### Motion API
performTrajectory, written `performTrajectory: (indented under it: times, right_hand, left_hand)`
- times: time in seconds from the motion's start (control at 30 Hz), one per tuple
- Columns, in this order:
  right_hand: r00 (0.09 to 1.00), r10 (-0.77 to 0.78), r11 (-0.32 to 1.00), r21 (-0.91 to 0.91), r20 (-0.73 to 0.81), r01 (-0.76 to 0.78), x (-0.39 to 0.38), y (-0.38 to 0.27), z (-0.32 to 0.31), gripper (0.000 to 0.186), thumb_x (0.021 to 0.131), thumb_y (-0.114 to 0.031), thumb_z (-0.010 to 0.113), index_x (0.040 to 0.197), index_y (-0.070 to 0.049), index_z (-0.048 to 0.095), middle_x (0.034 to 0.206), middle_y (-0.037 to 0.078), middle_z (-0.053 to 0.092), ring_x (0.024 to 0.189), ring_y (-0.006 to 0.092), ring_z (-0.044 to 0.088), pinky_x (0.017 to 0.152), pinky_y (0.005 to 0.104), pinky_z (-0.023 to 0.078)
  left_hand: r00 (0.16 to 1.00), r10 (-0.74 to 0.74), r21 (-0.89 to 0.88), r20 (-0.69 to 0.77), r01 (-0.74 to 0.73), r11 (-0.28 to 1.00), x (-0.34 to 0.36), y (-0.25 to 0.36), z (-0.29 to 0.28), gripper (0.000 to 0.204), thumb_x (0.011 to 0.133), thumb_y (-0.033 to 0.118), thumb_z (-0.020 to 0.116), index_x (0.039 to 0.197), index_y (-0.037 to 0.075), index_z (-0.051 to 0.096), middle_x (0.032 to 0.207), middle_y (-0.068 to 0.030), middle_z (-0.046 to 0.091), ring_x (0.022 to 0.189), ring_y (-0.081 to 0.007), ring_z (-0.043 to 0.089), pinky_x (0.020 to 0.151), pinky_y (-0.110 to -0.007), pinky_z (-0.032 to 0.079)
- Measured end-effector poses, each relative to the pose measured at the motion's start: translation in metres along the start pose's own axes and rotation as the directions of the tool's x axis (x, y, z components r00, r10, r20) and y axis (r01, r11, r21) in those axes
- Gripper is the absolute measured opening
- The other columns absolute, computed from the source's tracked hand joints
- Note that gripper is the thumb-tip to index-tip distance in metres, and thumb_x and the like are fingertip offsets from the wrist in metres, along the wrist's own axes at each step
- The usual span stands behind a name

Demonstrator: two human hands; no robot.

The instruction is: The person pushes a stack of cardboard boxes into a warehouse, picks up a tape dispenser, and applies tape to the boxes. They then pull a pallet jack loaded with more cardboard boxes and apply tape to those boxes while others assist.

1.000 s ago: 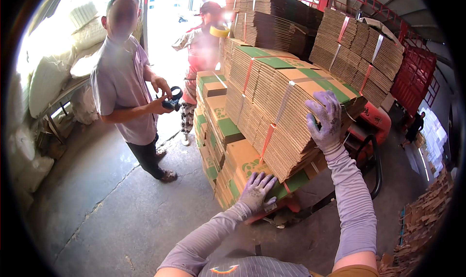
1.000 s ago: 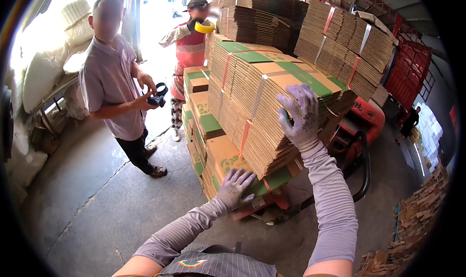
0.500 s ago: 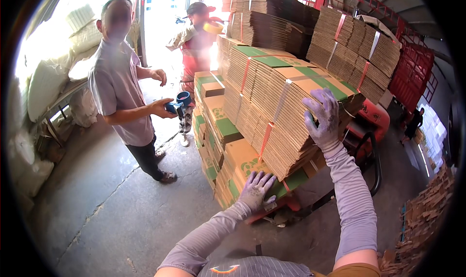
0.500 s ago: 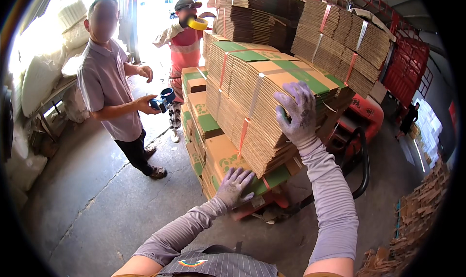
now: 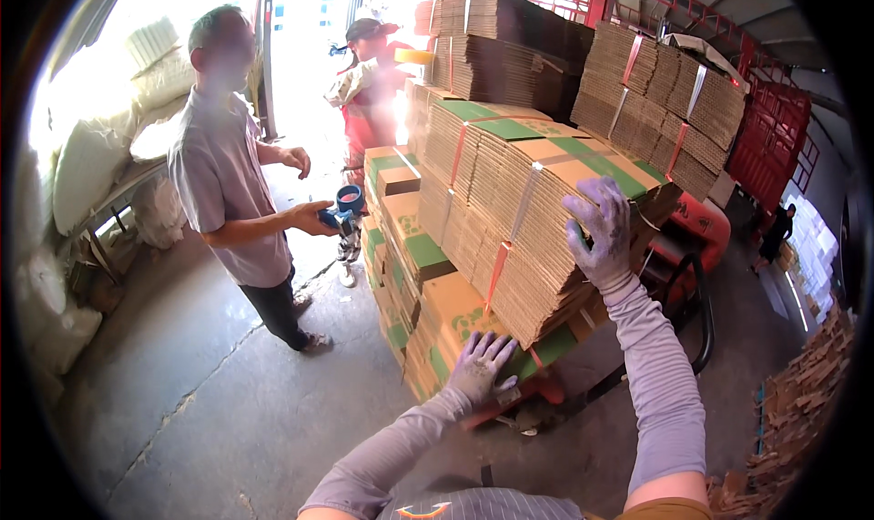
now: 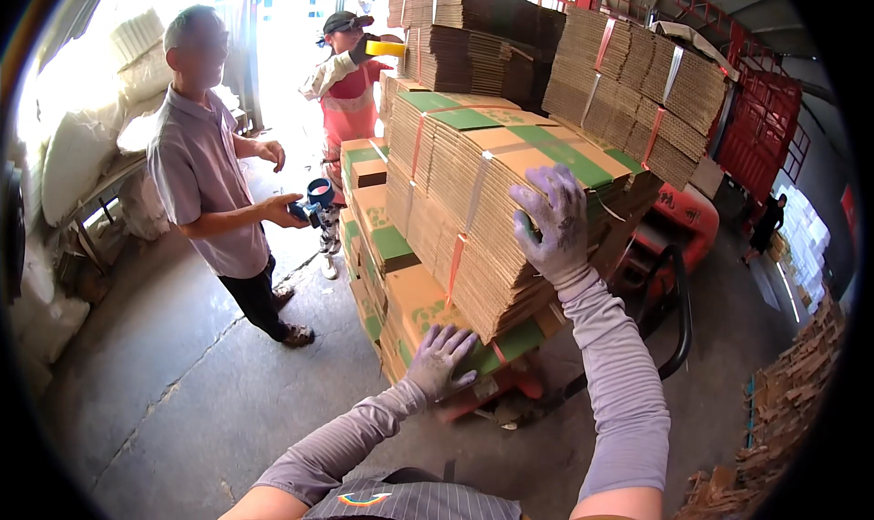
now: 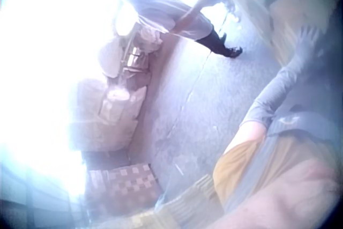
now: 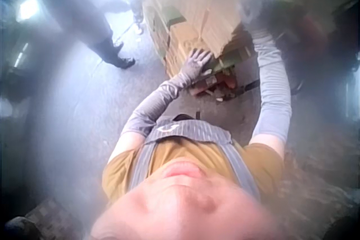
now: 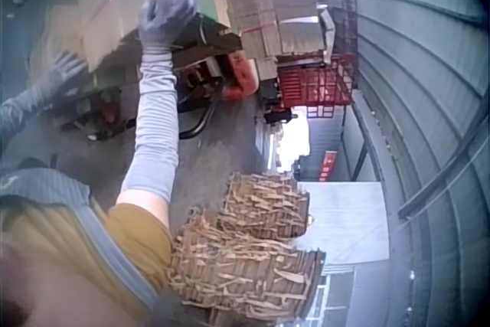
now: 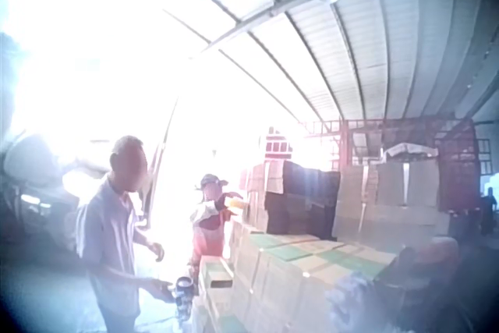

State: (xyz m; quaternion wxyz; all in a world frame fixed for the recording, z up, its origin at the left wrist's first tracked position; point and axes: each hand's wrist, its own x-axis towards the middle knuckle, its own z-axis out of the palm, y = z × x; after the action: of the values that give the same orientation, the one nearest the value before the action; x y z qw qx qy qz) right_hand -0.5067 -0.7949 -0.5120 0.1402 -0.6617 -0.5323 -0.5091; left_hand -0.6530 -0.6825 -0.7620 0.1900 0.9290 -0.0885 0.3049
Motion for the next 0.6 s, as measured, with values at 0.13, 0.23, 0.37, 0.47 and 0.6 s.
performTrajectory:
  times: [0.13,0.23,0.37,0.47,0.6]
  right_hand:
    - [1.0,0.005,1.0,0.011,0.01,-0.005,-0.0044,-0.0003,0.0006,0.038,0.074,-0.011,0.063,0.112,-0.014,0.056,0.122,0.009,0.049,0.119,0.0332,0.042,0.104,0.0501,0.031]
    - [1.0,0.0,1.0,0.001,0.006,0.0,-0.0001,0.0016,0.0005,0.038,0.074,-0.011,0.063,0.112,-0.014,0.056,0.121,0.009,0.05,0.119,0.0333,0.042,0.104,0.0502,0.031]
    - [1.0,0.009,1.0,0.007,0.005,-0.009,-0.0007,0.0003,0.0022,0.038,0.074,-0.011,0.063,0.111,-0.013,0.056,0.12,0.01,0.05,0.118,0.0331,0.043,0.103,0.0501,0.032]
    - [1.0,0.008,1.0,0.007,0.007,-0.008,-0.0019,0.0019,-0.0001,0.037,0.074,-0.01,0.063,0.11,-0.013,0.056,0.119,0.009,0.05,0.117,0.0328,0.043,0.103,0.0499,0.032]
    - [1.0,0.015,1.0,0.0,-0.002,-0.015,0.0,0.0001,0.0017,0.037,0.073,-0.01,0.063,0.11,-0.013,0.056,0.118,0.009,0.05,0.116,0.0325,0.044,0.103,0.0499,0.032]
  left_hand:
    - [1.0,0.007,-0.004,-0.006,-0.007,1.0,-0.0005,0.0,-0.0012,0.069,0.077,0.042,0.064,0.135,0.01,0.042,0.131,-0.0131,0.049,0.123,-0.0342,0.043,0.107,-0.051,0.028]
    - [1.0,0.007,-0.005,-0.001,-0.007,1.0,-0.0001,0.0002,-0.0016,0.069,0.077,0.042,0.064,0.135,0.01,0.043,0.131,-0.0133,0.049,0.123,-0.0343,0.043,0.107,-0.051,0.028]
    - [1.0,-0.006,-0.009,0.015,0.006,1.0,-0.001,-0.0006,-0.0001,0.069,0.077,0.041,0.065,0.135,0.01,0.043,0.131,-0.013,0.049,0.123,-0.0344,0.043,0.107,-0.051,0.028]
    - [1.0,-0.001,-0.01,0.01,0.001,1.0,0.0004,0.001,-0.0025,0.07,0.077,0.041,0.065,0.135,0.01,0.043,0.132,-0.0122,0.048,0.124,-0.0342,0.043,0.108,-0.05,0.027]
    - [1.0,-0.01,-0.005,0.022,0.01,1.0,0.0007,-0.0003,-0.0019,0.07,0.077,0.041,0.065,0.135,0.01,0.043,0.132,-0.012,0.048,0.124,-0.0343,0.043,0.108,-0.051,0.027]
